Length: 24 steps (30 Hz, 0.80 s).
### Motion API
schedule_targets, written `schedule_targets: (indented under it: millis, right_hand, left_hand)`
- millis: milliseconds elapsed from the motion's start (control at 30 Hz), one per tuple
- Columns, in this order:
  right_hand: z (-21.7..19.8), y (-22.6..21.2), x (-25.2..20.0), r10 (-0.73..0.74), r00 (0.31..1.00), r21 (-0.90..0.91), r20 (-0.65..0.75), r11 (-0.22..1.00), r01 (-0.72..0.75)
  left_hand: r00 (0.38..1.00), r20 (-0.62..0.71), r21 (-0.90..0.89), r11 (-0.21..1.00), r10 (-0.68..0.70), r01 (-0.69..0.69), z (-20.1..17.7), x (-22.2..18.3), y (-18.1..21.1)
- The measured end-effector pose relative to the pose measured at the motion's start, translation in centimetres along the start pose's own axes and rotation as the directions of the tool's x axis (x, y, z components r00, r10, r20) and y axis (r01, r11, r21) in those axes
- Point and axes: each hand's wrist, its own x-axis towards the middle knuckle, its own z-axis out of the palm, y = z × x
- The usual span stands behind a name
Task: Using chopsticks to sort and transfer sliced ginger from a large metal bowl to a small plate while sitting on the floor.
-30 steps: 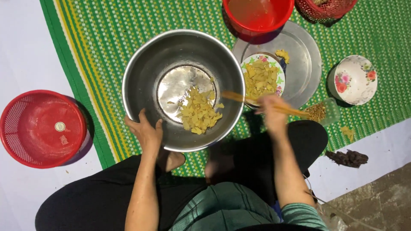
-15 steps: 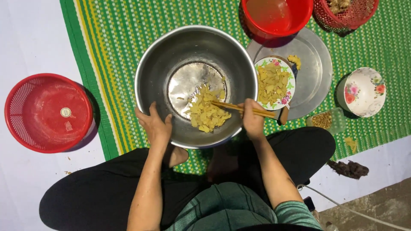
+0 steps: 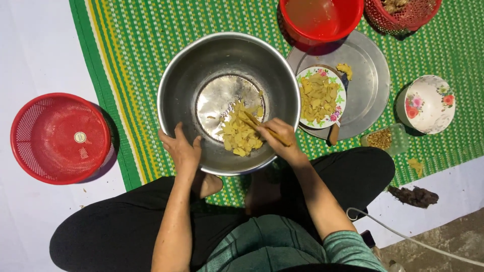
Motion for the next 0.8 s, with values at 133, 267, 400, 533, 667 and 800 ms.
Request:
schedule_targets:
  millis: [133,267,400,533,667,800]
  right_hand:
    - [-0.1,2.4,-0.7,0.125,0.986,-0.008,-0.109,0.992,-0.127]
    - [-0.8,3.4,-1.3,0.503,0.810,0.173,-0.300,0.864,-0.473]
    - [-2.7,3.2,-1.5,0.708,0.603,0.503,-0.368,0.697,-0.511]
    - [-5.2,5.4,-2.6,0.740,0.555,0.606,-0.380,0.652,-0.455]
    - [-10.5,5.8,-3.3,0.769,0.466,0.701,-0.437,0.616,-0.358]
    - [-16.7,8.5,-4.7,0.739,0.402,0.692,-0.540,0.662,-0.288]
  left_hand:
    - [1.000,-0.007,0.010,1.000,0.003,-0.003,0.4,0.2,-0.4]
    - [1.000,0.000,0.012,1.000,-0.012,0.012,0.2,0.2,-0.3]
    - [1.000,-0.002,0.019,1.000,-0.015,0.015,0.9,0.5,-1.0]
    - [1.000,-0.010,0.009,1.000,-0.013,0.013,0.7,0.3,-0.8]
    - [1.000,-0.015,0.023,1.000,0.004,-0.004,0.8,0.3,-0.8]
    - [0.999,-0.030,0.027,0.999,0.030,-0.029,0.6,0.1,-0.7]
